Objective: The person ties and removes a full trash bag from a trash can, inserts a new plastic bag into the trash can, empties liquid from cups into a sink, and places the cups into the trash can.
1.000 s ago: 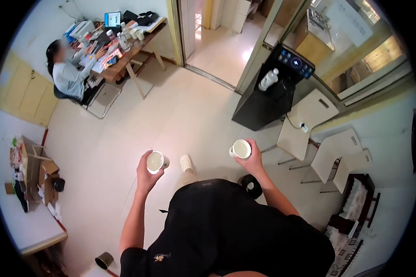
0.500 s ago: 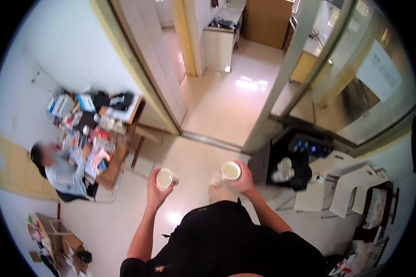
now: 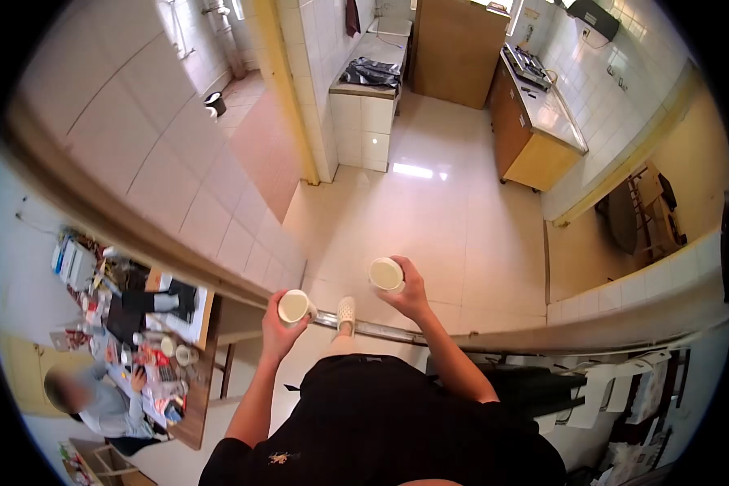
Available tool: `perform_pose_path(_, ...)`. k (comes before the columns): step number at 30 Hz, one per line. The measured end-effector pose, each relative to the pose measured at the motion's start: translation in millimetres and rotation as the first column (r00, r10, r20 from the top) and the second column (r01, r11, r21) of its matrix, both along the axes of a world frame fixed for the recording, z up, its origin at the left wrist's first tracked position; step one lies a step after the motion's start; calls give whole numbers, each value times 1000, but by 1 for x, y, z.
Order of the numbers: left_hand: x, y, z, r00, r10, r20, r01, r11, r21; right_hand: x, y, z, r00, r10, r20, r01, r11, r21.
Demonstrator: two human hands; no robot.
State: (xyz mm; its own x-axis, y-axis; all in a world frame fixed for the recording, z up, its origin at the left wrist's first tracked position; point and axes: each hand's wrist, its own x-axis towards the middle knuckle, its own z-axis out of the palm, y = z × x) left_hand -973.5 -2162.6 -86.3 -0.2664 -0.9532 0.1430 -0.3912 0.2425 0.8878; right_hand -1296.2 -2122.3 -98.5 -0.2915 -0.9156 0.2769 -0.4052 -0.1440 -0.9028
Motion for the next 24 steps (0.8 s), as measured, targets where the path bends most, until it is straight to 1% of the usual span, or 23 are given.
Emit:
perform_pose_path(3,-65,-105,5,994,-84,-72,90,992,84,-52,-73,0,994,-107,8,106,993,43)
perform_pose_path(4,-86,-143,-2,983,-147,-112,157,984,84,-73,-96,-2,991,-136,5,135,989,60)
perform_pose_path(7,-159,-246,10,948,-304,-96,313,944,108,-138,-152,1,966,-258,28,256,964,70)
perform_pose_path(8,-184,-278,12,933,-348,-91,357,929,102,-162,-167,2,956,-294,-7,294,951,96)
perform_pose_path(11,-267,-371,12,879,-454,-145,465,884,54,-233,-210,-3,923,-385,-4,384,919,91)
perform_pose_path(14,-356,-457,2,857,-478,-192,496,866,59,-309,-258,-15,898,-439,-13,438,892,110)
perform_pose_path(17,-445,-535,-25,827,-473,-303,518,851,87,-397,-312,-31,886,-463,-29,464,882,88)
perform_pose_path(19,-502,-576,-28,818,-429,-383,512,846,146,-454,-352,-37,876,-481,-27,481,872,84)
perform_pose_path(20,-530,-595,-28,813,-404,-420,512,839,184,-484,-376,-29,882,-471,-20,471,878,81)
perform_pose_path(23,-608,-657,-35,833,-313,-457,464,844,268,-571,-446,-13,909,-414,-37,416,905,95)
perform_pose_path(24,-629,-675,-37,824,-303,-479,457,855,245,-593,-467,-5,910,-408,-73,413,907,81)
